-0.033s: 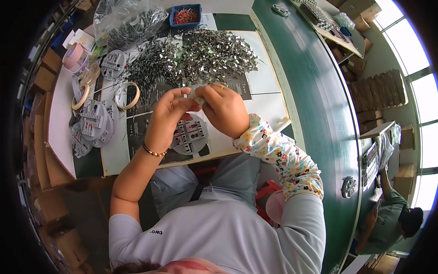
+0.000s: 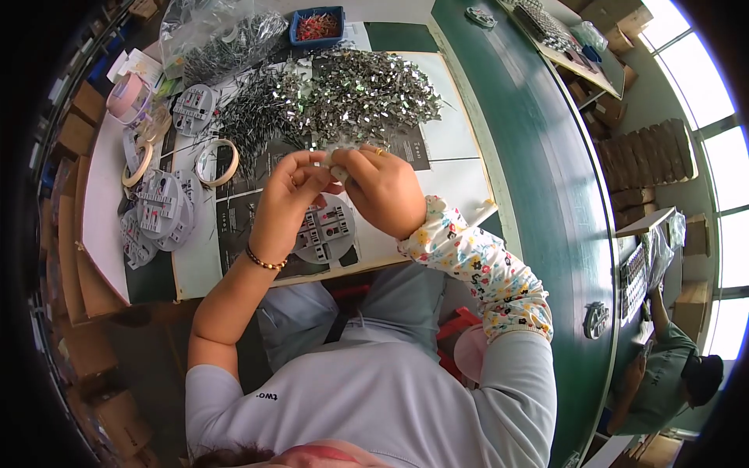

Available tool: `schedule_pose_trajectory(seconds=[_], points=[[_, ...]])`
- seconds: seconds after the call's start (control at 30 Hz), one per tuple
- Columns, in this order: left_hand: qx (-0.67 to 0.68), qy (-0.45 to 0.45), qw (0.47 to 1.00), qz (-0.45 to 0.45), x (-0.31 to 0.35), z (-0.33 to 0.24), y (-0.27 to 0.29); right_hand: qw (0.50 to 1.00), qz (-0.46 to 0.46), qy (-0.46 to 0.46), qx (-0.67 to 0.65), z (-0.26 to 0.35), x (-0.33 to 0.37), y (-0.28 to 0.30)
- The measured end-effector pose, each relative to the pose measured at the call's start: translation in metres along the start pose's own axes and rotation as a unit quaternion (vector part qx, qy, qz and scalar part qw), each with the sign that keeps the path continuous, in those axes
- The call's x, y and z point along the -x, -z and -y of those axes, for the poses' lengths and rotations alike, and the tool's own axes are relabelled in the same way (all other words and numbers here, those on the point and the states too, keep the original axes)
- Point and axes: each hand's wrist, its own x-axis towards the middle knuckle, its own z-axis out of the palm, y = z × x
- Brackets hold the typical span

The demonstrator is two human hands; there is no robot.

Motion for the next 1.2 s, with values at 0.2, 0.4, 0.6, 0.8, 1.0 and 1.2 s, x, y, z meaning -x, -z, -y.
schedule_pose_trajectory(seconds=[0.2,0.4,0.6,0.8,1.0,1.2], points=[[-0.139,-0.092,0.986,0.011,0.012,0.0,-0.005,0.999,0.003,0.028,0.028,0.019,0.004,0.009],[-0.033,0.033,0.995,0.094,0.017,-0.018,0.008,0.996,0.054,0.021,-0.07,0.022,-0.004,0.021],[0.085,0.242,0.926,0.277,0.012,-0.035,0.027,0.975,0.148,0.04,-0.16,0.02,0.006,0.035],[-0.479,-0.18,0.853,0.105,0.031,-0.025,0.028,0.981,0.176,-0.01,-0.082,0.017,0.048,0.021],[-0.554,-0.353,0.751,0.07,0.036,0.018,0.015,0.978,0.194,0.071,0.029,0.025,0.085,0.002],[-0.548,-0.288,0.781,0.082,0.03,0.028,0.011,0.976,0.212,0.055,0.009,0.024,0.086,0.008]])
